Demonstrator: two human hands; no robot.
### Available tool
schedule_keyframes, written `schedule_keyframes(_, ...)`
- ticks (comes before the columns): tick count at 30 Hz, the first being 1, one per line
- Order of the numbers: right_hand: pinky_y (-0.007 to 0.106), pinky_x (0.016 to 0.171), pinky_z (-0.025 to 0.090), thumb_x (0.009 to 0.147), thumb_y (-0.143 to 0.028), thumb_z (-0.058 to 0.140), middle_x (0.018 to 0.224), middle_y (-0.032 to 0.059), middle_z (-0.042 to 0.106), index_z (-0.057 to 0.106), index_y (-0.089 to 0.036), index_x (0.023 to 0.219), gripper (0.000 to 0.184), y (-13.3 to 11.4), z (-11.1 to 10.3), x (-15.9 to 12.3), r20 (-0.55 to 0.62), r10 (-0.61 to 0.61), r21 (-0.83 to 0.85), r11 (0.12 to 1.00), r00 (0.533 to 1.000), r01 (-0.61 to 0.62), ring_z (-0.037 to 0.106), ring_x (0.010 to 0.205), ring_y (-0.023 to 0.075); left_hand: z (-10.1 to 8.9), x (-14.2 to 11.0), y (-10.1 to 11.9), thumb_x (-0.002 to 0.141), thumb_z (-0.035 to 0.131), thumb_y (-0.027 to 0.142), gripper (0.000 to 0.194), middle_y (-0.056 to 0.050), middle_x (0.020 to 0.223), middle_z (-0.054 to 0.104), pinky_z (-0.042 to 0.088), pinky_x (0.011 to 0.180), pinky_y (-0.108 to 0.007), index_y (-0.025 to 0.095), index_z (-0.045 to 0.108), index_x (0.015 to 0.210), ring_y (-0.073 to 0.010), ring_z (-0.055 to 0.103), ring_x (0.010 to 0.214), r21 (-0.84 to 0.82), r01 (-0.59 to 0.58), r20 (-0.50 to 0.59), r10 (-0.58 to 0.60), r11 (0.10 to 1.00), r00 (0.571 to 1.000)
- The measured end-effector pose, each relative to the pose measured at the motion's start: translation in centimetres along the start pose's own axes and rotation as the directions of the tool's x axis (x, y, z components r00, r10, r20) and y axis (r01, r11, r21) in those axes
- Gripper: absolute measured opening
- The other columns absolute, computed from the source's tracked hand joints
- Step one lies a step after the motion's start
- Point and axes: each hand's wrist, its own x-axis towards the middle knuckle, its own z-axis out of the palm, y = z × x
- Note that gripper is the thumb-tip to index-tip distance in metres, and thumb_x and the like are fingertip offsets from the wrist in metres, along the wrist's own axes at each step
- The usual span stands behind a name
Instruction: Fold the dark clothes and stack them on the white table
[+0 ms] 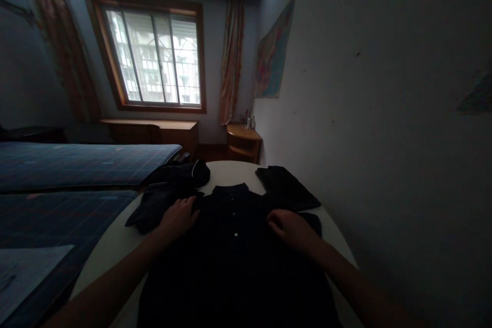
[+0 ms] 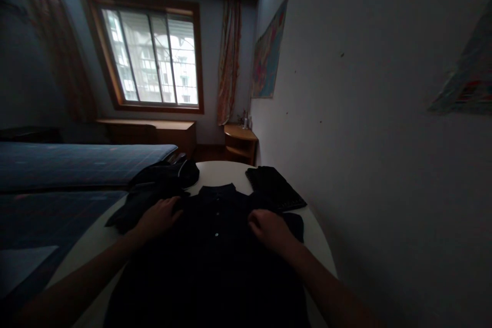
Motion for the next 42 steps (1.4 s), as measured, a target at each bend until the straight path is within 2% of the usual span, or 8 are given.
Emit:
schedule_keyframes(5,0.034,0.093,0.043,0.096,-0.028,0.049,0.115,0.0136,0.066,0.065,-0.011,0.117,0.031,4.1,1.1,4.8,-0.193,0.174,-0.222,0.951,0.966,-0.216,0.060,0.108,0.0241,-0.4,1.5,0.4,0.090,0.053,0.028,0.039,-0.017,0.120,0.065,0.041,0.098,-0.045,0.014,0.055,0.127,-0.0336,0.054,0.119,0.030,0.045,0.013,-0.046,0.999,0.999)
schedule_keyframes(12,0.041,0.084,0.044,0.096,-0.054,0.043,0.110,0.0173,0.067,0.067,-0.012,0.108,0.050,5.4,2.5,7.1,-0.214,0.424,-0.257,0.845,0.880,-0.470,0.060,0.107,0.0318,-1.4,1.8,0.1,0.091,0.048,0.021,0.025,-0.011,0.117,0.067,0.050,0.082,-0.035,0.019,0.060,0.112,-0.0251,0.067,0.098,-0.078,-0.015,0.113,0.024,0.997,0.993)
schedule_keyframes(17,0.037,0.083,0.040,0.087,-0.039,0.058,0.109,0.0116,0.067,0.066,-0.018,0.100,0.026,6.0,2.3,8.0,-0.174,0.400,-0.253,0.865,0.900,-0.434,0.060,0.106,0.0282,-3.7,2.1,-1.8,0.088,0.046,0.015,0.029,-0.006,0.115,0.068,0.048,0.086,-0.029,0.023,0.054,0.115,-0.0205,0.067,0.103,-0.205,-0.139,0.150,0.171,0.969,0.974)
schedule_keyframes(21,0.031,0.075,0.037,0.085,-0.027,0.055,0.097,0.0081,0.069,0.062,-0.018,0.094,0.015,5.5,1.8,9.0,-0.155,0.382,-0.155,0.901,0.911,-0.404,0.062,0.095,0.0230,-6.7,3.7,-3.3,0.090,0.041,0.018,0.032,-0.005,0.113,0.068,0.048,0.086,-0.030,0.024,0.049,0.121,-0.0203,0.066,0.099,-0.331,-0.307,0.064,0.346,0.892,0.936)
schedule_keyframes(27,0.027,0.065,0.033,0.088,-0.023,0.051,0.087,0.0063,0.067,0.056,-0.018,0.099,0.013,4.2,-1.4,11.4,-0.199,0.368,0.013,0.928,0.908,-0.373,0.061,0.077,0.0181,-10.6,8.2,-5.3,0.084,0.041,0.014,0.031,-0.003,0.107,0.069,0.044,0.095,-0.032,0.023,0.066,0.100,-0.0206,0.063,0.102,-0.161,-0.431,0.038,0.442,0.888,0.896)
schedule_keyframes(31,0.028,0.068,0.036,0.089,-0.022,0.051,0.092,0.0079,0.068,0.054,-0.019,0.105,0.016,3.5,-4.3,13.3,-0.337,0.309,-0.044,0.939,0.889,-0.342,0.063,0.082,0.0200,-12.0,10.7,-6.3,0.090,0.039,0.017,0.038,-0.002,0.130,0.062,0.044,0.096,-0.036,0.027,0.064,0.117,-0.0240,0.061,0.111,0.007,-0.318,-0.049,0.318,0.948,0.947)
schedule_keyframes(35,0.029,0.073,0.039,0.093,-0.025,0.051,0.101,0.0101,0.069,0.054,-0.020,0.113,0.021,3.9,-5.0,15.3,-0.384,0.290,-0.057,0.940,0.877,-0.336,0.065,0.091,0.0225,-10.3,12.0,-5.6,0.094,0.036,0.022,0.042,-0.008,0.145,0.048,0.046,0.093,-0.040,0.025,0.055,0.132,-0.0294,0.060,0.114,0.076,-0.132,-0.039,0.135,0.988,0.990)
schedule_keyframes(42,0.031,0.082,0.044,0.092,-0.032,0.059,0.115,0.0143,0.068,0.048,-0.017,0.132,0.045,6.1,-1.1,14.7,-0.112,0.333,-0.060,0.938,0.936,-0.341,0.064,0.106,0.0252,-4.6,11.0,-4.5,0.086,0.053,0.031,0.058,-0.020,0.135,0.056,0.049,0.090,-0.044,0.017,0.043,0.141,-0.0356,0.063,0.113,0.051,-0.026,0.123,0.019,0.998,0.992)
